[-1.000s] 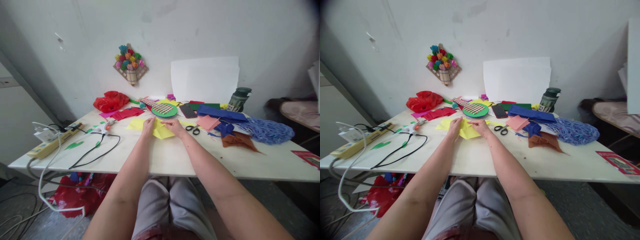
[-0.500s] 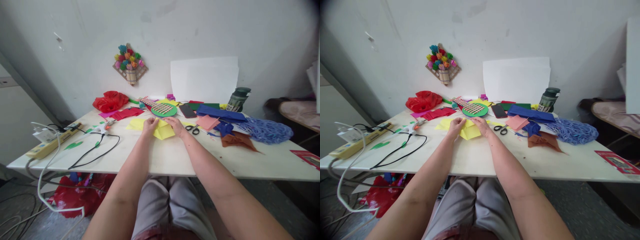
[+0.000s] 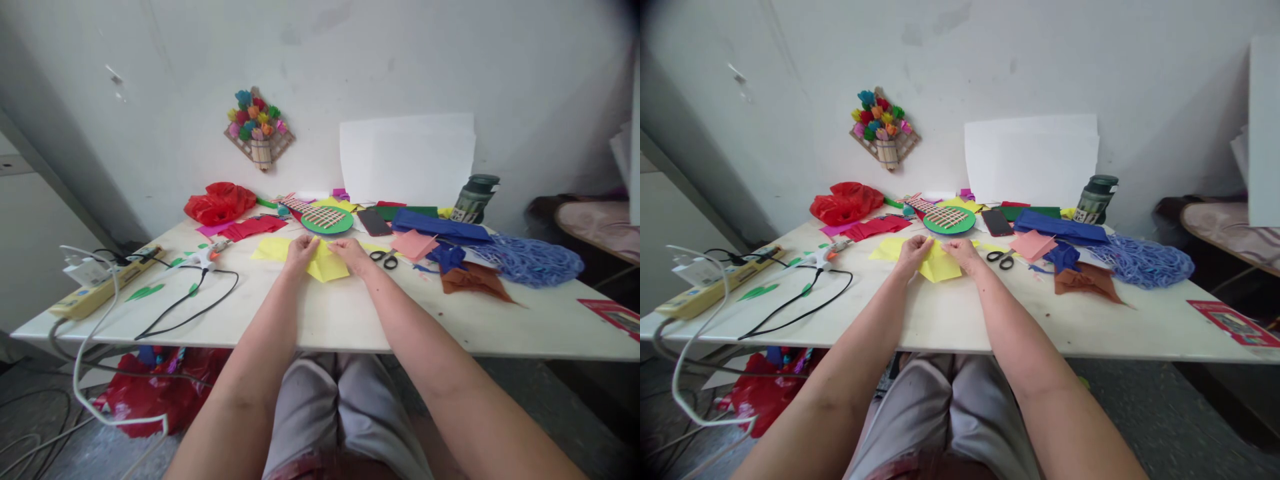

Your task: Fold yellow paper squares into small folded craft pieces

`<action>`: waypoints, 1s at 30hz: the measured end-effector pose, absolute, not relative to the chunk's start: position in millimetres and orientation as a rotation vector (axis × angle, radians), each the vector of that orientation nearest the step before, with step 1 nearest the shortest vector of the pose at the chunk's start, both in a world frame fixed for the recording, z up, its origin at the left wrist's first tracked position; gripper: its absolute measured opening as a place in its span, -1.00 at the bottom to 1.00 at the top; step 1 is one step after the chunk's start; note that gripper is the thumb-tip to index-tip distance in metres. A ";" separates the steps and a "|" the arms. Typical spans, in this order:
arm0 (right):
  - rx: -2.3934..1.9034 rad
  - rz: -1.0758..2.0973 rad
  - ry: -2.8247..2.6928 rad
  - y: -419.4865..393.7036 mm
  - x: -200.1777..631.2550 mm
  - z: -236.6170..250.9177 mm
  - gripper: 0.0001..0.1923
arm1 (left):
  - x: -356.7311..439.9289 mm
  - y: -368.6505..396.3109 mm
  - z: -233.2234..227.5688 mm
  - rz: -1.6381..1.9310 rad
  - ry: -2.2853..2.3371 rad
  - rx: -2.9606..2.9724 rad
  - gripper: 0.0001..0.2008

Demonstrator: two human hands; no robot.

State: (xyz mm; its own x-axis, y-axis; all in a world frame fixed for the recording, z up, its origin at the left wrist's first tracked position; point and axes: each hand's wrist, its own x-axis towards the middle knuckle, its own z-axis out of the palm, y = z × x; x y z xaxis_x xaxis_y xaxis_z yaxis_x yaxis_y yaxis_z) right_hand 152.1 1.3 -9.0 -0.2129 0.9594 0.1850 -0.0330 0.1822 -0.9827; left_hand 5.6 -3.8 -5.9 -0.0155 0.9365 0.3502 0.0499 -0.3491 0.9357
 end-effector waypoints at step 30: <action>-0.935 1.176 -1.546 -1.1 150.6 -8.8 -0.73 | 6.5 -0.1 -11.1 1.356 1.129 1.626 -0.69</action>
State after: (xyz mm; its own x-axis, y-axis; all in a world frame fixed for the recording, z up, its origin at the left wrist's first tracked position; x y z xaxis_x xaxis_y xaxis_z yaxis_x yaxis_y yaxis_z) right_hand 150.6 -1.1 -8.8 -0.2603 0.9376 0.2307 0.0279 0.2461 -0.9688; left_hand 6.5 -0.1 -11.1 0.0608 0.9359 0.3471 0.1720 -0.3523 0.9199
